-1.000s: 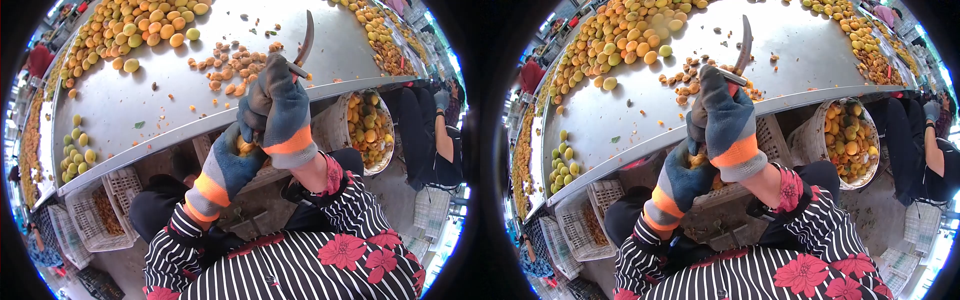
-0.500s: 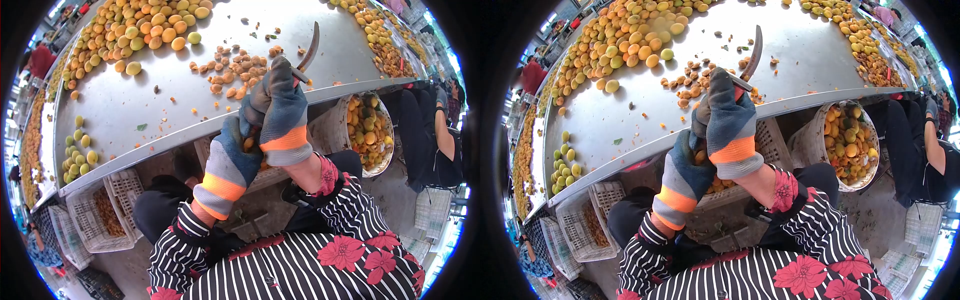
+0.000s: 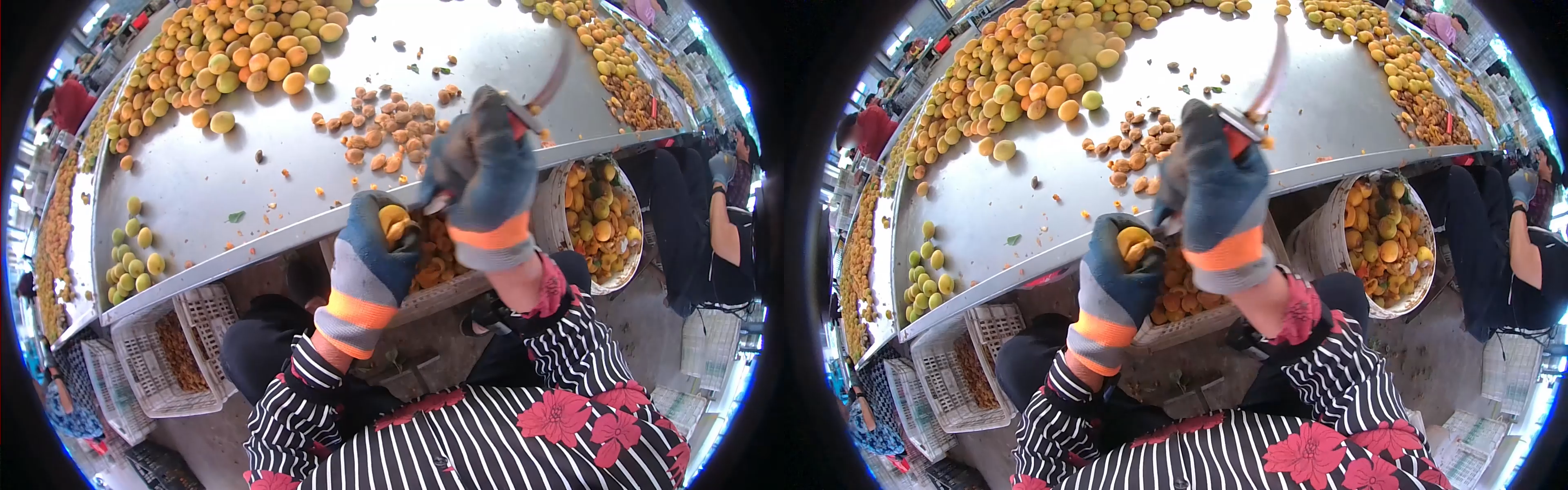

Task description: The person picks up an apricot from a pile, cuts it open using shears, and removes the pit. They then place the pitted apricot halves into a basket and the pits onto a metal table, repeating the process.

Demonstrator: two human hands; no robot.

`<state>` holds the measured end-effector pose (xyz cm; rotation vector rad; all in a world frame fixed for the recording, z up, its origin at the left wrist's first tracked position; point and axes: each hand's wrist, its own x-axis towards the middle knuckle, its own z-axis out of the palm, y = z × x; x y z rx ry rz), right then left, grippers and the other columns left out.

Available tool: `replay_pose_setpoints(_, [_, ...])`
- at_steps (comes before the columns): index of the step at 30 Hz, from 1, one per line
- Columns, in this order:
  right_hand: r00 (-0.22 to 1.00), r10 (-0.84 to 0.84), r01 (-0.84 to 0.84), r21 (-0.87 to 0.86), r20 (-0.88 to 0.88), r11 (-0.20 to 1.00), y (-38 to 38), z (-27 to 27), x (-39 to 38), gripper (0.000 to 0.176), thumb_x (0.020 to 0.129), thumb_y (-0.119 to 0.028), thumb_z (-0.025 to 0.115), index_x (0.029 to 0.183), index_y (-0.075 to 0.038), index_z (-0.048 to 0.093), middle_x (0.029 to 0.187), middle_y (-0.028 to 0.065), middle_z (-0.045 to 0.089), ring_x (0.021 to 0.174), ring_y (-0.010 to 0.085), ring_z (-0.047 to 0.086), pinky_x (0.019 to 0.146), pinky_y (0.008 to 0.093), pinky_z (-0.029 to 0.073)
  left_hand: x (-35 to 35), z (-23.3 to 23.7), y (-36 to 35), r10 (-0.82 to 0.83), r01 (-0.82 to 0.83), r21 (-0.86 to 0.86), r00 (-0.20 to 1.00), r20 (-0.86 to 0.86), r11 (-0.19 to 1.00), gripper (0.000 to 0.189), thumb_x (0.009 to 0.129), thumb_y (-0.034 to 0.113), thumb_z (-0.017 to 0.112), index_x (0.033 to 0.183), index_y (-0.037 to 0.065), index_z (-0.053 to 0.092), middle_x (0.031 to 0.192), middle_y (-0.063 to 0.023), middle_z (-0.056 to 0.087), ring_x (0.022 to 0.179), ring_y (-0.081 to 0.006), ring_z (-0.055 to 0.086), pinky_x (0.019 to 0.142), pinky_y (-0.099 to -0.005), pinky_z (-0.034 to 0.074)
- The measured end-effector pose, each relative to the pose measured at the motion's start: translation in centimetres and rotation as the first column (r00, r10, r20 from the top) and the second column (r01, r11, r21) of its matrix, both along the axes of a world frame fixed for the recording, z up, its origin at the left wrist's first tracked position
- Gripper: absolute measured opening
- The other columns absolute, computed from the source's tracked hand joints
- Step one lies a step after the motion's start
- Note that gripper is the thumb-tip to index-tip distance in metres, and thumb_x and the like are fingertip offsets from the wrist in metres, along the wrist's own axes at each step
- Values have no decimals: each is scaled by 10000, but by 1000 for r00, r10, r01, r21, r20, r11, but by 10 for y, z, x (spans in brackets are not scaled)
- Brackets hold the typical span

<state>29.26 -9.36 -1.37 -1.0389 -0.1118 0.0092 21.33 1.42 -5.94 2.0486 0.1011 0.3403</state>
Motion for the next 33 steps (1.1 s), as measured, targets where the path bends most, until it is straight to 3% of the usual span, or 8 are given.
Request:
replay_pose_setpoints(6, [954,256,-297,-368,-156,881,0,-13,-14,197,889,-201,734,908,-76,583,731,-27,574,667,47,514,608,216,454,2,7,13,122,-123,23,992,37,992,341,799,26,710,1075,26,510,925,-171,652,848,-270,673,758,-334,522])
replay_pose_setpoints(8, [958,284,-235,-487,28,841,7,-39,-12,274,865,-226,759,966,-51,573,749,-20,590,664,71,522,618,254,486,0,10,15,114,-118,81,992,56,990,356,812,47,710,1097,22,498,934,-175,652,853,-281,674,757,-341,523])
replay_pose_setpoints(14, [919,394,-301,-599,27,742,4,-44,-18,312,880,-222,710,1057,-24,548,827,170,688,761,258,706,636,349,535,4,-8,18,20,-25,45,994,109,999,477,838,95,705,1219,12,430,948,-193,638,869,-329,675,761,-374,525])
replay_pose_setpoints(17, [873,486,-303,-724,50,620,-4,-33,-18,315,941,-160,621,1196,0,525,930,142,700,853,144,658,711,309,529,5,-9,18,-25,5,121,987,161,993,563,837,99,708,1281,13,374,952,-198,635,873,-337,675,763,-380,525])
replay_pose_setpoints(26, [840,519,-246,-738,161,628,-9,-28,-19,345,861,-67,590,1195,2,535,913,147,681,808,175,654,711,315,526,1,-2,19,-72,76,121,997,-34,990,602,829,76,697,1311,14,341,1035,-213,637,948,-362,669,785,-400,528])
replay_pose_setpoints(30, [860,500,-307,-676,104,669,-12,-35,-16,380,850,-52,589,1221,12,536,965,110,674,846,143,616,748,306,518,1,22,22,-282,282,-20,959,18,959,498,860,-61,576,1299,20,354,1158,-182,574,1062,-234,615,905,-349,509])
replay_pose_setpoints(31, [848,472,-209,-665,243,717,-9,-41,-13,327,823,-69,581,1147,-40,545,891,190,663,809,309,689,693,382,526,0,33,22,-346,339,-135,938,-31,931,526,843,-79,562,1316,20,355,1197,-200,558,1103,-232,593,934,-345,492])
replay_pose_setpoints(33, [848,489,-265,-635,205,725,-9,-29,-19,285,836,-55,577,1119,-23,561,865,131,659,783,185,644,701,343,519,-4,30,40,-433,419,-204,901,-27,885,716,795,-71,540,1453,15,270,1293,-209,531,1186,-278,559,1022,-347,428])
